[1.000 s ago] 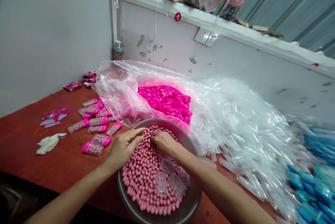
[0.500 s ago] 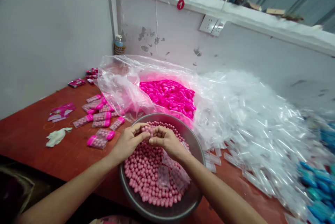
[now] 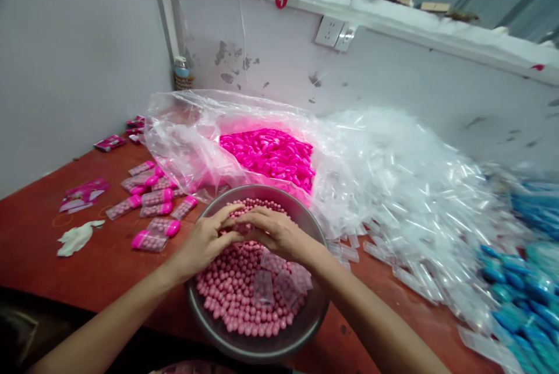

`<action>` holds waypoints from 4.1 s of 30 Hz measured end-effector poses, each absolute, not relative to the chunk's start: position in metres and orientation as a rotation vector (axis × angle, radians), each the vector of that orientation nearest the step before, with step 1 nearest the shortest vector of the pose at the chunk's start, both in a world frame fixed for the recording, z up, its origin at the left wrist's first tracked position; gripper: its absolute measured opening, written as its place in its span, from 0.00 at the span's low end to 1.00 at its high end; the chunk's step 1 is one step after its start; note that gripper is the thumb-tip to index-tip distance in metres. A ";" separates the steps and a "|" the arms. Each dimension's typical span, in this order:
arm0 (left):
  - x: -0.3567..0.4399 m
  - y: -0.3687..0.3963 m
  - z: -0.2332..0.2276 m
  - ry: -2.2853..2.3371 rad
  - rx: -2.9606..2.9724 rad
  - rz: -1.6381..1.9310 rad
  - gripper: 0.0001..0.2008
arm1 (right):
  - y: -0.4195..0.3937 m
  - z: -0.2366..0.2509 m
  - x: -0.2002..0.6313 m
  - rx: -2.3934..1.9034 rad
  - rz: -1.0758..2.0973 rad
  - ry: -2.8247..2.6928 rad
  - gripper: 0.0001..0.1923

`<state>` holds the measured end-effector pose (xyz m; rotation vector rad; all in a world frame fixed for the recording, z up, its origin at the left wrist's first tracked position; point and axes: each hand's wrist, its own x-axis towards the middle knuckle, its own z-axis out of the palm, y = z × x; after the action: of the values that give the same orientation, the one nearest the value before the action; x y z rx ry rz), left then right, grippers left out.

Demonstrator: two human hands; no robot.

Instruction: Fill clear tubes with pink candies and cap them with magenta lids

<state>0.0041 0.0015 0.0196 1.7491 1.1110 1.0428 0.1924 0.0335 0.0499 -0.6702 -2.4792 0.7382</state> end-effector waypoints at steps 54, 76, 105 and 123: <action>-0.006 0.006 0.019 1.218 1.586 1.069 0.13 | 0.188 0.051 0.242 -1.624 -0.271 -2.705 0.13; -0.004 0.013 0.033 1.206 2.023 1.091 0.11 | 0.150 0.053 0.243 -1.593 -0.165 -2.322 0.19; 0.008 0.009 0.035 1.219 1.756 1.179 0.11 | 0.038 0.068 0.211 -0.983 0.581 -2.130 0.14; 0.001 -0.005 0.013 1.052 1.782 1.349 0.14 | 0.022 0.062 0.176 -0.753 0.315 -2.509 0.11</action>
<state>0.0013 -0.0051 0.0126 1.7824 1.0524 1.3485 0.1762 0.0217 0.0621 -0.7526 -2.5086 0.3151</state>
